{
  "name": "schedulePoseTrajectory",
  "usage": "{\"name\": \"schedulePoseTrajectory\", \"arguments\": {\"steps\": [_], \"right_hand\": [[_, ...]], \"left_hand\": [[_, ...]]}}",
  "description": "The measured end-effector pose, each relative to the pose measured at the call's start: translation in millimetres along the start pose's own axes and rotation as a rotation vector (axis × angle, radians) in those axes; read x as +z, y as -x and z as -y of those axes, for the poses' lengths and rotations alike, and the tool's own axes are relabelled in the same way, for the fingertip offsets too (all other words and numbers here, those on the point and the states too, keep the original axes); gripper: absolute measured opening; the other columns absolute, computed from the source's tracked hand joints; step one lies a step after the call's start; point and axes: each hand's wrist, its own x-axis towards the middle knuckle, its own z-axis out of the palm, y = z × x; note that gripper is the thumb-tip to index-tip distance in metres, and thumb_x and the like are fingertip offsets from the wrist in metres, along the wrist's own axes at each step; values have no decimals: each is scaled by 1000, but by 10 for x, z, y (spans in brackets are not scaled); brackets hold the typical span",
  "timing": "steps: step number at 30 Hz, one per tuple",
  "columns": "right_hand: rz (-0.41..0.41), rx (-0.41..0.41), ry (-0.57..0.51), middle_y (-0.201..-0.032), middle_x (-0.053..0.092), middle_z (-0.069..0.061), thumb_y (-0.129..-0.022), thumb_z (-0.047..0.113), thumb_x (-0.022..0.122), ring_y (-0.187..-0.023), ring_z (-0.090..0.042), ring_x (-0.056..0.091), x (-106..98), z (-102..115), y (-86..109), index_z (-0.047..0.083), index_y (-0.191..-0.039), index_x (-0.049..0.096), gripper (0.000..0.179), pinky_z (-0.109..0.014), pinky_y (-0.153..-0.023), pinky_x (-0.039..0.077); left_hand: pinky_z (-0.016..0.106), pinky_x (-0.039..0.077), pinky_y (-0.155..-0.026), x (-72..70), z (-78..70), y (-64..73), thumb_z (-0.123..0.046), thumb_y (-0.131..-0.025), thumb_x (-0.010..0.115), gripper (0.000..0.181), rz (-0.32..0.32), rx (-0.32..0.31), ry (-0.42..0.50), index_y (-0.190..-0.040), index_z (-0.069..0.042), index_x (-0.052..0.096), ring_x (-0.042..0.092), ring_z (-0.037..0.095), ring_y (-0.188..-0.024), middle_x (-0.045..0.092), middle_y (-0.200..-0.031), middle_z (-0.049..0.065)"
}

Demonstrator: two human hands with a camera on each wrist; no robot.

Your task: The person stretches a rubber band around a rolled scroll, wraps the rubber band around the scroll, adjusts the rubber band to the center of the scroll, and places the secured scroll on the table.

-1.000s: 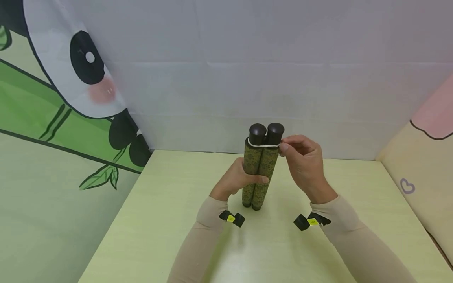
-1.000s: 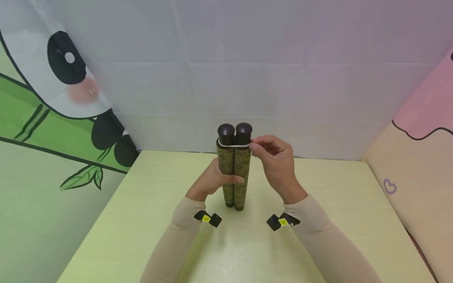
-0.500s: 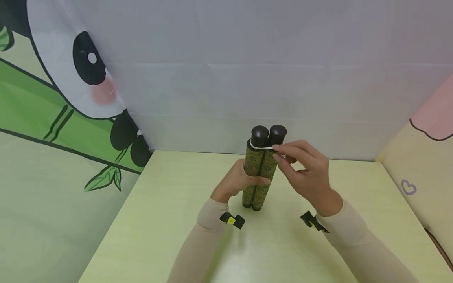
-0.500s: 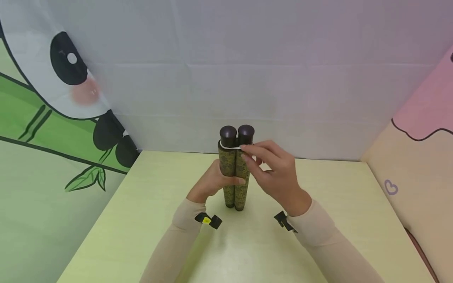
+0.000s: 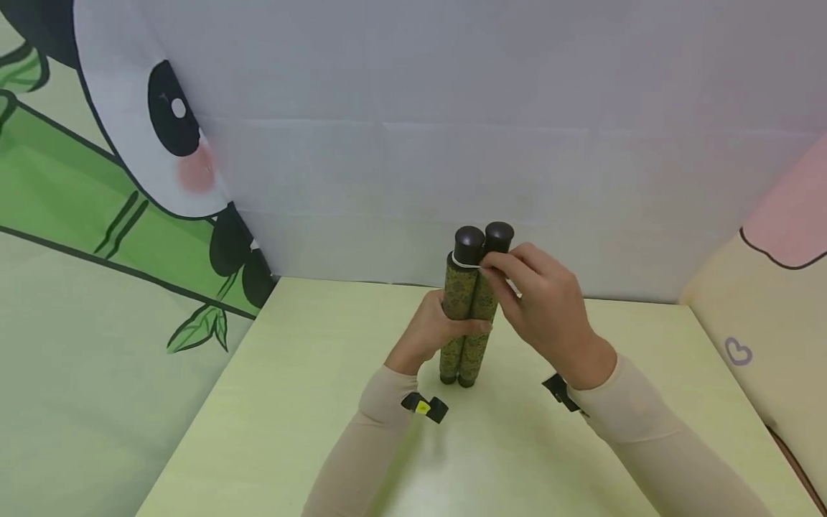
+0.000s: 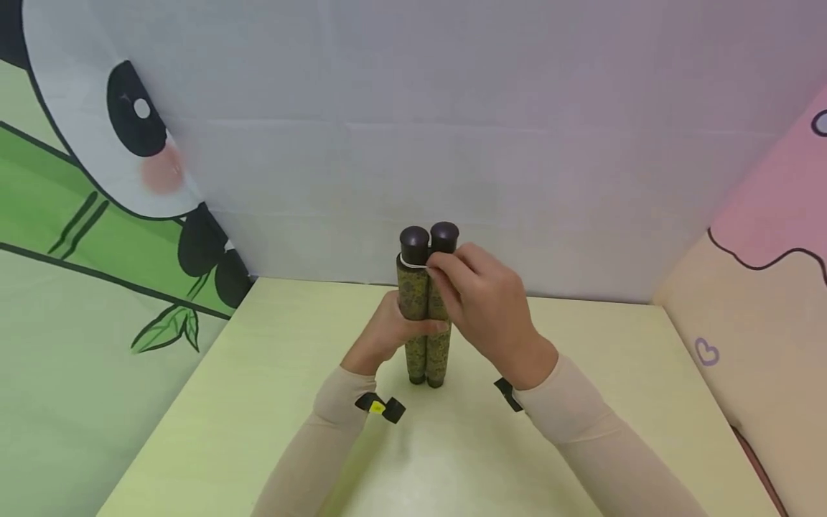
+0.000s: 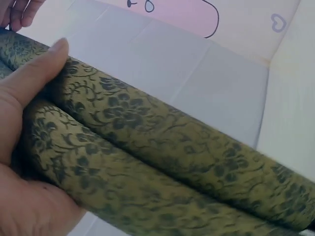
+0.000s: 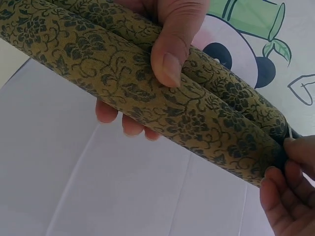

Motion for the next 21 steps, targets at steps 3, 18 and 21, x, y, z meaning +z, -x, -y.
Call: {"name": "schedulePoseTrajectory", "arguments": {"steps": [3,18,21], "right_hand": [[4,2,-10,-81,59,-8,-88,-1,77,-61,-17,49,6,67,9,0,-99,74,11,-32,-52,43],[125,-27,-13,-82,61,-4,-98,14,62,-73,-18,58,-115,-26,179,5,-95,66,10,-37,-62,49],[128,-26,64,-72,59,-1,-100,26,55,-64,-17,54,-188,-130,232,8,-93,67,23,-41,-63,46]], "left_hand": [[40,54,-87,-1,-47,67,-10,-79,86,42,8,35,-16,-117,-7,69,68,23,-95,72,-106,7],[39,54,-86,21,-29,138,-12,-80,85,37,32,7,-21,-114,-6,71,68,22,-93,73,-102,7],[39,54,-87,30,-4,115,-13,-80,86,39,46,-6,-23,-115,-6,71,69,22,-94,73,-103,7]]}}
